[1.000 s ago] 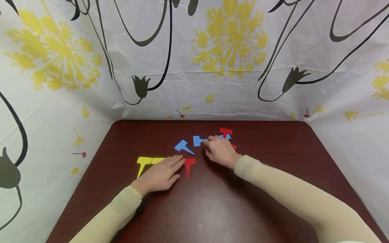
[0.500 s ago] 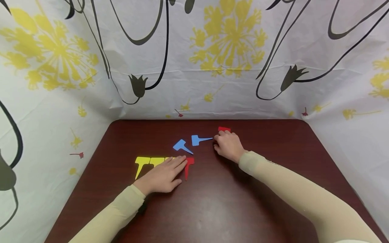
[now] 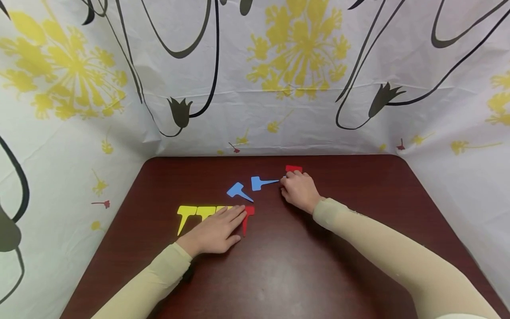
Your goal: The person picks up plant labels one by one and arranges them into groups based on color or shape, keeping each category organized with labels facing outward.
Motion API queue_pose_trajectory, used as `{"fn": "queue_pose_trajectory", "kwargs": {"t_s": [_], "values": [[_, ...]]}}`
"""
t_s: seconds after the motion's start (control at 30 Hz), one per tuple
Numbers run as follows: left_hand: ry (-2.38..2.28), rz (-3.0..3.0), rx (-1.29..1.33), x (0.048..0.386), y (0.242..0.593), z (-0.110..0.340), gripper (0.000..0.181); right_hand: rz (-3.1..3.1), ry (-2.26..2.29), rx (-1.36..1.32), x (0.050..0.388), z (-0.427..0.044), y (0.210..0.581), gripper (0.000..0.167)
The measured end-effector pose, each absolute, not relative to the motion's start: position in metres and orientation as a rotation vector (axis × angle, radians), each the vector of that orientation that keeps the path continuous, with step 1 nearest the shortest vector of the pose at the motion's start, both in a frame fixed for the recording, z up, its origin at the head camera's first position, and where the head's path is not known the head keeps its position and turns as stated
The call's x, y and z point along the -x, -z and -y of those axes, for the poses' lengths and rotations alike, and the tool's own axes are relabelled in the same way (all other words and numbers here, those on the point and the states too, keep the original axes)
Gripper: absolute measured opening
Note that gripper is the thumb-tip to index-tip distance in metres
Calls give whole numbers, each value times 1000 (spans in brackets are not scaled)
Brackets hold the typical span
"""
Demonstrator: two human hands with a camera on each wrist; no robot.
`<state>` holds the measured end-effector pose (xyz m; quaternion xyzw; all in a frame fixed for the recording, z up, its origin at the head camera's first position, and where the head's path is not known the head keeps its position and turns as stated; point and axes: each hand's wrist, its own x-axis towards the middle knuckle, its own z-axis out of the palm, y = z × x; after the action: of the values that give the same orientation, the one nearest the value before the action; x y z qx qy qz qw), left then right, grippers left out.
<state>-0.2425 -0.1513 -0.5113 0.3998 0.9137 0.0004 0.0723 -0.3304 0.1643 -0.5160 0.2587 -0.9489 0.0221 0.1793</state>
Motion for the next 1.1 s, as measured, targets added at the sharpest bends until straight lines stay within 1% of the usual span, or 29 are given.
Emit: {"fn": "queue_pose_trajectory", "kwargs": {"t_s": [0.5, 0.83, 1.1], "values": [[25, -2731, -1203, 241, 508, 150, 76, 2555, -91, -796, 331, -169, 511, 4], [31, -2733, -1225, 242, 508, 150, 75, 2527, -130, -852, 327, -172, 489, 3], [18, -2720, -1218, 243, 506, 149, 74, 2433, -220, -934, 320, -164, 478, 5]]}}
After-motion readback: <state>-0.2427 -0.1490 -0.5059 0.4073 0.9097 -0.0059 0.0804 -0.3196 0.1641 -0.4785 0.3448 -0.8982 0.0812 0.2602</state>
